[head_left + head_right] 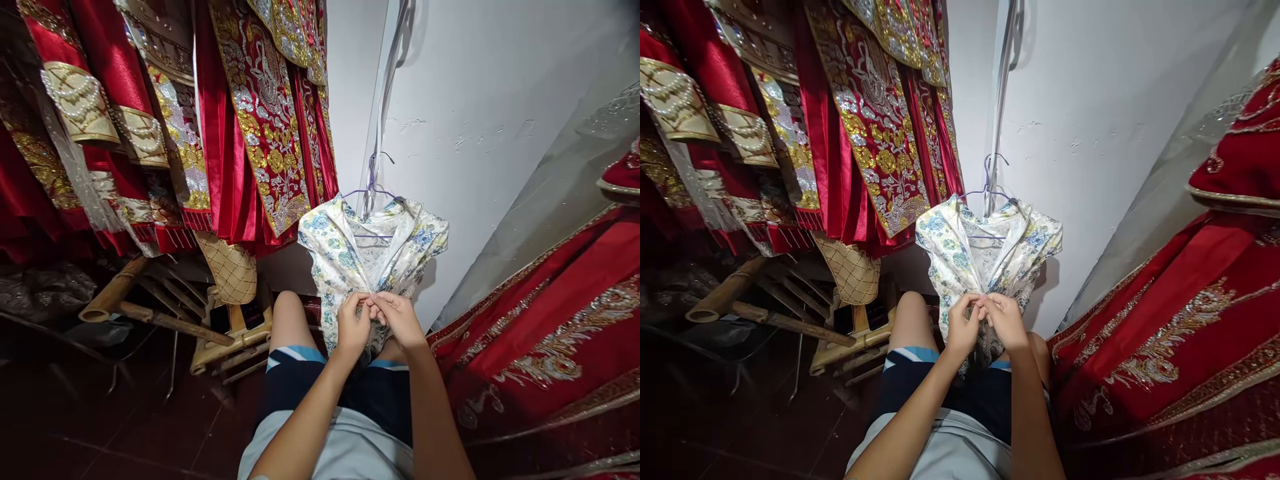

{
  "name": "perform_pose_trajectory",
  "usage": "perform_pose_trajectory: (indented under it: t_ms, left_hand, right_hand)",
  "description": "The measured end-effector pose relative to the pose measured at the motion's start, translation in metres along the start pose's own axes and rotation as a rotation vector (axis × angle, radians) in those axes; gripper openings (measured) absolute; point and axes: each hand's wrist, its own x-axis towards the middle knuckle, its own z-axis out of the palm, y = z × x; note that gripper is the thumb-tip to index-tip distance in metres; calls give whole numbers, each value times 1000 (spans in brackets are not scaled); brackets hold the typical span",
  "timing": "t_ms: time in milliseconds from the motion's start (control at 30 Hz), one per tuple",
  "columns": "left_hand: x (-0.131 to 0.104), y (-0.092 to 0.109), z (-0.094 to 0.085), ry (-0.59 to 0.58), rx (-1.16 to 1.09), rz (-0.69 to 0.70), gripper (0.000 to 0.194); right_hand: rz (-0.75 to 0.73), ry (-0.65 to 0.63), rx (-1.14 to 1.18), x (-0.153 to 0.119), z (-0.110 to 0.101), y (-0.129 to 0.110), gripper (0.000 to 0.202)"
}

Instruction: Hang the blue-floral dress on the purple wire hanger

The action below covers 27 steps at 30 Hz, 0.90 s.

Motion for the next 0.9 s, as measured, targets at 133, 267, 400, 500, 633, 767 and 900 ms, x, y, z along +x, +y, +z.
perform_pose_trajectory:
  t_ms: [133, 267, 400, 500, 633, 767, 900]
  left_hand:
    - [-1, 2, -4, -37, 111, 54, 14]
    - [-1, 2, -7, -71, 239, 94, 16]
    - [1, -7, -7, -125, 317, 88, 17]
    - [0, -15, -10, -199, 374, 80, 19]
    - [-1, -24, -21, -265, 426, 75, 19]
    - [22, -8, -31, -292, 353, 87, 16]
    - [86, 50, -33, -100, 200, 279, 29]
  right_hand:
    - [60, 20, 86, 2, -3, -4, 35]
    - [6, 76, 143, 26, -12, -24, 34]
    - [-17, 94, 189, 76, -19, -74, 20]
    - [0, 78, 341, 110, -14, -119, 12]
    - [-75, 110, 372, 124, -2, -150, 11]
    - [-216, 135, 208, 110, 3, -140, 14]
    - [-260, 139, 121, 98, 2, -126, 17]
